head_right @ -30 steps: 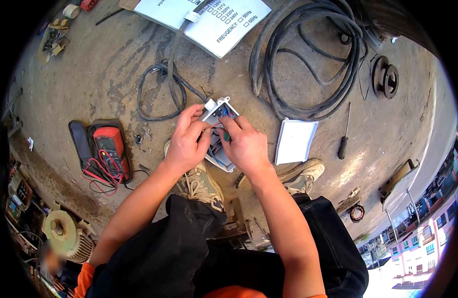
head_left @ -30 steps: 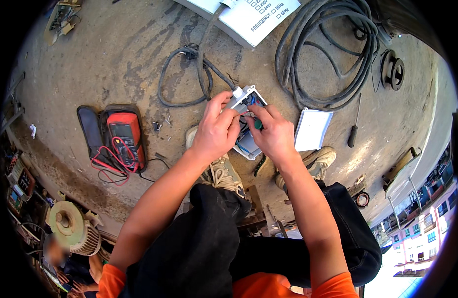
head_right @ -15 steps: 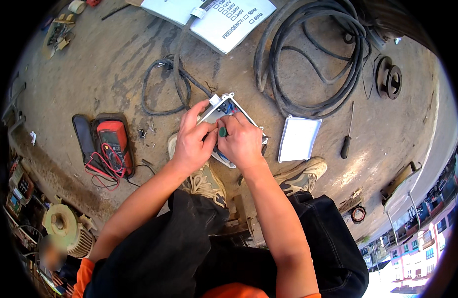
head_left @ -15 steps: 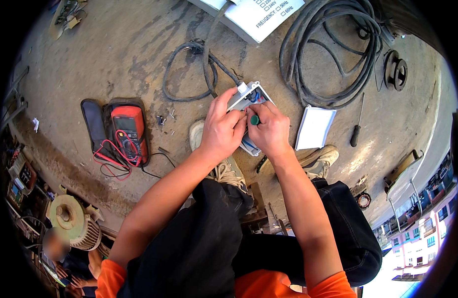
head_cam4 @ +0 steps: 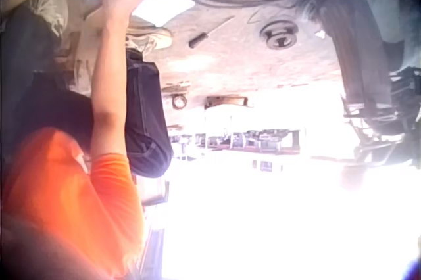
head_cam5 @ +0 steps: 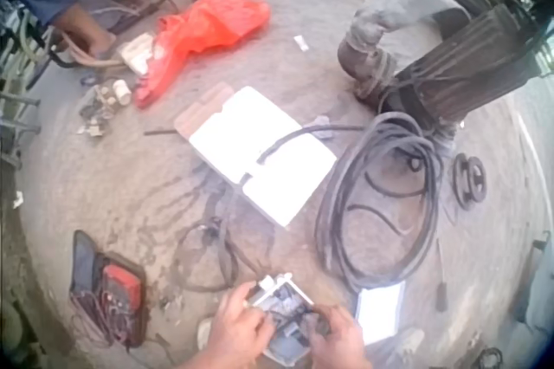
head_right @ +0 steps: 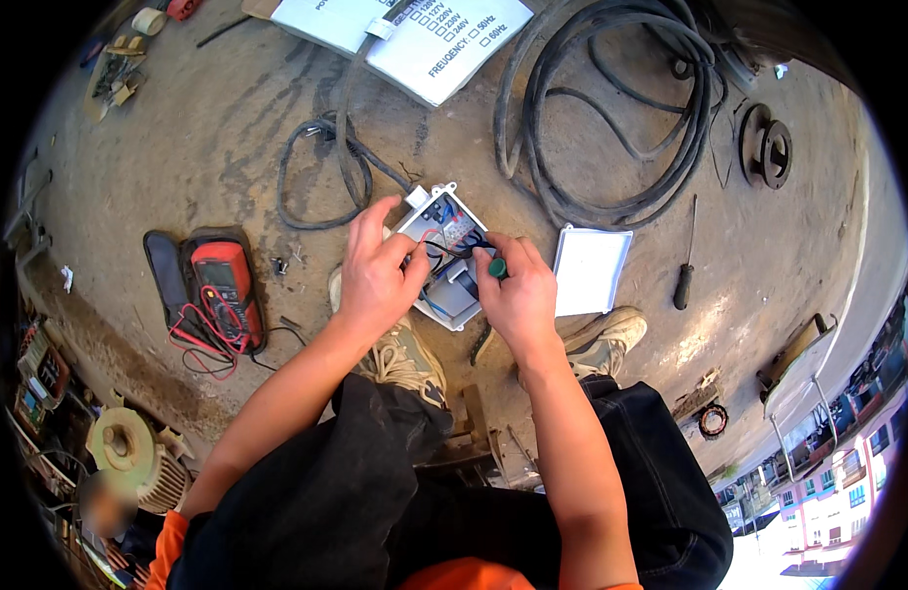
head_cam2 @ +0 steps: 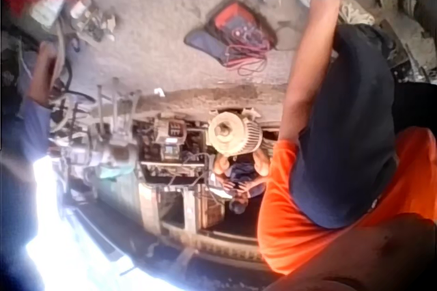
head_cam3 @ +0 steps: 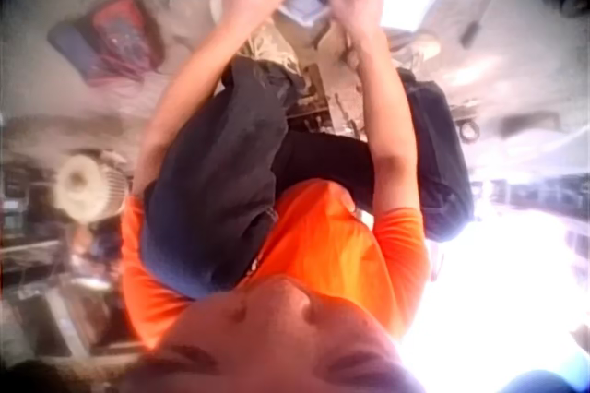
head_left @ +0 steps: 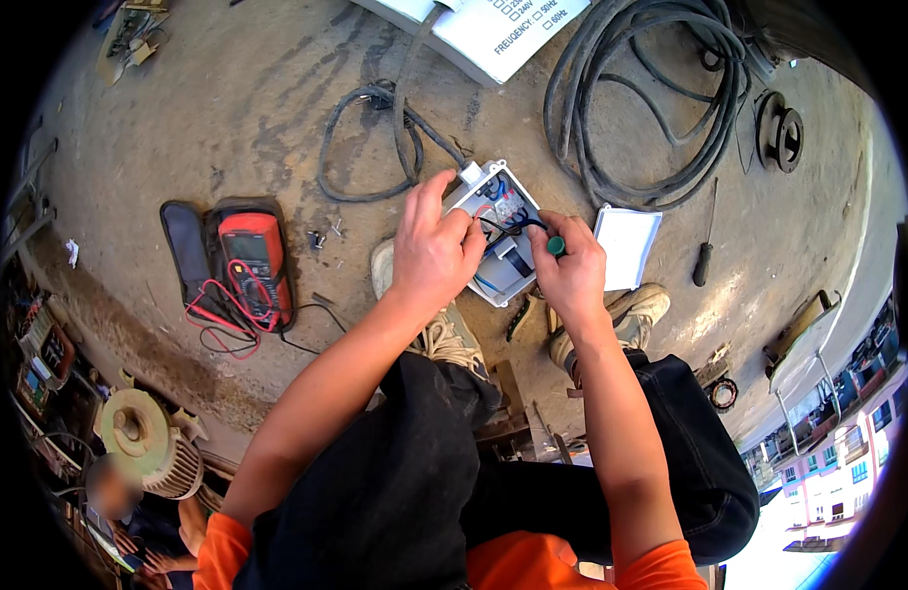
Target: The person sits on a stool and works on an open white electrical box placed on the floor. They use pliers to strip and cut wires, a screwdriver to tighten connections inside the box, and a multimeter to test the circuit.
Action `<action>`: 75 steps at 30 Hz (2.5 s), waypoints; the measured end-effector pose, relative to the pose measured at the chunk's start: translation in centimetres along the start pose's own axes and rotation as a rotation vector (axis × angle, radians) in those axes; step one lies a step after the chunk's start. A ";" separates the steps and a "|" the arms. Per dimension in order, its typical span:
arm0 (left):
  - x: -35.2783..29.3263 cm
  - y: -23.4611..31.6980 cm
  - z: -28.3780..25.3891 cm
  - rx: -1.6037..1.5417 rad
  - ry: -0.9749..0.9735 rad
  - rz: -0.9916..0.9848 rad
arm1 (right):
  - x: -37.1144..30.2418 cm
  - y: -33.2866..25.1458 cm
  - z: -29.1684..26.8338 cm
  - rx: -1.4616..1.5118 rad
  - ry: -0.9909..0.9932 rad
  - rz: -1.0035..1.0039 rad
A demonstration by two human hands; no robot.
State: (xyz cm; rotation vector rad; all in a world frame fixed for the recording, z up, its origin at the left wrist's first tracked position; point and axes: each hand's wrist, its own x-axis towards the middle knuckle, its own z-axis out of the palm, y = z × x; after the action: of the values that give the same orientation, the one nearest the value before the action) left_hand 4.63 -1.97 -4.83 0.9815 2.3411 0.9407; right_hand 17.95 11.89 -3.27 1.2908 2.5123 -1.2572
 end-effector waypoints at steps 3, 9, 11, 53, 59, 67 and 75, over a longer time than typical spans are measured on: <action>0.2 0.1 0.3 0.058 -0.009 0.012 | -0.3 0.3 -0.2 0.007 -0.017 0.019; 0.3 0.1 0.9 0.160 -0.036 0.007 | 0.3 0.1 0.4 0.036 -0.004 0.045; 0.3 0.1 1.2 0.192 -0.047 0.000 | 0.3 0.1 0.7 0.047 -0.007 0.062; 0.2 0.0 1.6 0.203 -0.101 -0.075 | 0.1 -0.2 1.3 0.112 -0.097 0.060; 0.4 0.3 1.8 0.216 -0.125 -0.147 | 0.9 -0.9 1.5 0.061 -0.143 0.104; 0.7 0.4 1.8 0.165 -0.120 -0.205 | 1.1 -0.7 1.4 0.052 -0.133 0.059; 0.9 0.5 1.6 0.176 -0.151 -0.209 | 1.2 -0.5 1.4 0.016 -0.176 0.035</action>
State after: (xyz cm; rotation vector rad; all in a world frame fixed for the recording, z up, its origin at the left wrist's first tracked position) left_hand 5.23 -0.38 -5.69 0.8212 2.3707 0.5694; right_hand 16.41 11.55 -4.33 1.1653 2.3540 -1.3230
